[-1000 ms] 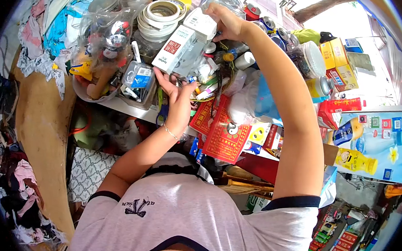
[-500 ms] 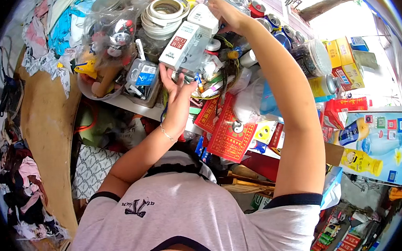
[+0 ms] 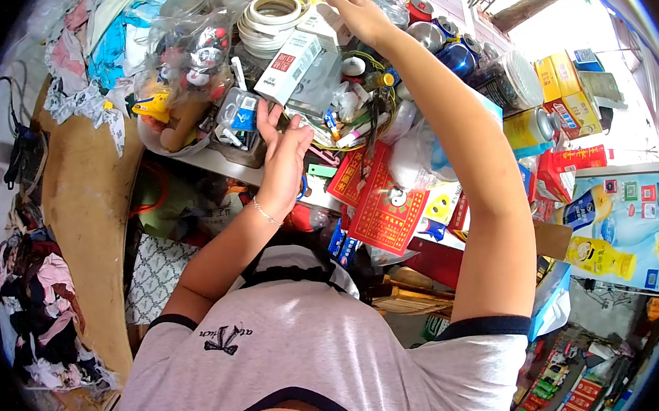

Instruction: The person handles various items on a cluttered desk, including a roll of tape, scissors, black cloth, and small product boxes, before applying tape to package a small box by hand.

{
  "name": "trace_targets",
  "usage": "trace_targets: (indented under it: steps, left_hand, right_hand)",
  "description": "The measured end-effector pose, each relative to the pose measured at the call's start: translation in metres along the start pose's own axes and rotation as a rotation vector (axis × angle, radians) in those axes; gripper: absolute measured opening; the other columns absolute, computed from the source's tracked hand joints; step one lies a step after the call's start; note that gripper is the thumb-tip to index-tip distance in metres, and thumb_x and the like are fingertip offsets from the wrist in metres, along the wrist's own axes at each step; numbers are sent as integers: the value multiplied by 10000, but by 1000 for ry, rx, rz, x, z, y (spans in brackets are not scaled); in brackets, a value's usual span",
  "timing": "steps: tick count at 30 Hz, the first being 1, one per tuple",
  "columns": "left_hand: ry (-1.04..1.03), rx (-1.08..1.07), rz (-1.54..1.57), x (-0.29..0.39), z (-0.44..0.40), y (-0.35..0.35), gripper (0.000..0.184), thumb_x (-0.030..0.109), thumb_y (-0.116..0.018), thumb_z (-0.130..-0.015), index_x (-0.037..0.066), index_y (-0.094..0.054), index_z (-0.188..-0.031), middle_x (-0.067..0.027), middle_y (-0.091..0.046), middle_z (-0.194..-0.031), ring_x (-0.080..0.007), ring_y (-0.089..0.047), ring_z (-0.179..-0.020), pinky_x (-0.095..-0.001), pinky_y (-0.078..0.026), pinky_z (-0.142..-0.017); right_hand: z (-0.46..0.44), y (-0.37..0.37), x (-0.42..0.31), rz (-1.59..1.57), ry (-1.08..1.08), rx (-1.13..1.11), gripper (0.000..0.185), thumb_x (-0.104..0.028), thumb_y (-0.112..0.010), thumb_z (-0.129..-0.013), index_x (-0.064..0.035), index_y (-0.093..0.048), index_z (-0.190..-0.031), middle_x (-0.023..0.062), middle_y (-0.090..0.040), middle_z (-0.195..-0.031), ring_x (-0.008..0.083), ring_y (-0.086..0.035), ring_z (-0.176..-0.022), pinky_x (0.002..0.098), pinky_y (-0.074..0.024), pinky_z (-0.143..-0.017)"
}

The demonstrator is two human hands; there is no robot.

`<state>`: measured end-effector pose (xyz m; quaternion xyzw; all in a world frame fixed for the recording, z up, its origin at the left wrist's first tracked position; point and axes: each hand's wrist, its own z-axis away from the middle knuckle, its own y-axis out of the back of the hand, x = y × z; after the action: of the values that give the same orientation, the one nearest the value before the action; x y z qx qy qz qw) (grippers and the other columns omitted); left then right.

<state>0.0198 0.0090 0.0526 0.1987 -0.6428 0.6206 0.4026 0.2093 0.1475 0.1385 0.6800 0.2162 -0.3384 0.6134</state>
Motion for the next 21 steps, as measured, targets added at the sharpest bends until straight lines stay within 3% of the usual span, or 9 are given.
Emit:
trace_targets:
  steps: [1,4,6,10,12,17,18,20,21]
  left_hand:
    - [29,3,-10,2,2,1,852,86,-547,-858,170,32,-1478,-118,-91,-1486,-258,-228,-1358,-392,-269,-1099]
    - [41,-26,-52,1,8,6,847,93,-545,-860,170,29,-1478,-126,-105,-1483,-264,-226,-1364,-403,-265,-1101]
    - [24,-43,-64,1,12,9,829,95,-528,-870,164,31,-1479,-127,-102,-1489,-264,-213,-1377,-415,-258,-1103]
    - [18,-86,-103,12,27,13,770,95,-498,-884,135,-11,-1480,-131,-106,-1506,-254,-190,-1397,-418,-250,-1104]
    - [-77,-165,-188,21,33,18,725,58,-493,-875,102,-88,-1474,-136,-167,-1494,-242,-199,-1396,-413,-253,-1104]
    - [-687,-182,-813,56,9,47,639,51,-642,-806,29,-297,-1344,-134,-330,-1347,-244,-367,-1246,-409,-335,-1043]
    - [-634,-184,-728,60,3,47,670,88,-639,-823,29,-258,-1371,-149,-312,-1371,-249,-335,-1288,-411,-317,-1054]
    - [-207,-165,-299,69,5,34,609,206,-537,-933,48,-209,-1422,-176,-217,-1464,-332,-283,-1356,-427,-268,-1110]
    - [-208,-183,-312,61,7,33,609,206,-537,-933,48,-209,-1422,-176,-217,-1464,-332,-283,-1356,-427,-268,-1110]
  right_hand:
    - [0,-2,2,-3,0,0,577,-496,-504,-853,6,-600,-1120,112,-644,-966,187,-599,-842,327,-471,-768]
    - [-6,-4,11,-96,167,110,578,-495,-545,-831,39,-622,-1040,138,-654,-917,201,-604,-825,340,-463,-792]
    - [-13,1,19,-76,140,69,423,-363,-510,-892,-44,-594,-1157,68,-614,-1076,165,-544,-988,276,-415,-868]
    - [0,5,11,-76,186,210,412,-322,-557,-877,-29,-577,-1166,81,-614,-1069,172,-551,-1009,277,-416,-876]
    - [8,10,11,-189,231,223,422,-302,-600,-855,-31,-558,-1176,99,-612,-1078,176,-555,-1040,292,-418,-898]
    - [40,24,9,181,398,275,517,-343,-635,-837,-27,-518,-1229,145,-558,-1215,223,-542,-1121,333,-421,-941]
    - [35,22,14,171,389,292,517,-343,-635,-837,-27,-518,-1229,145,-558,-1215,223,-542,-1121,333,-421,-941]
    - [14,15,29,57,106,206,591,-400,-635,-831,6,-514,-1243,143,-583,-1170,229,-553,-1105,335,-415,-951]
    - [-5,13,40,87,78,173,673,-479,-611,-826,31,-511,-1252,144,-605,-1143,246,-566,-1086,329,-401,-966]
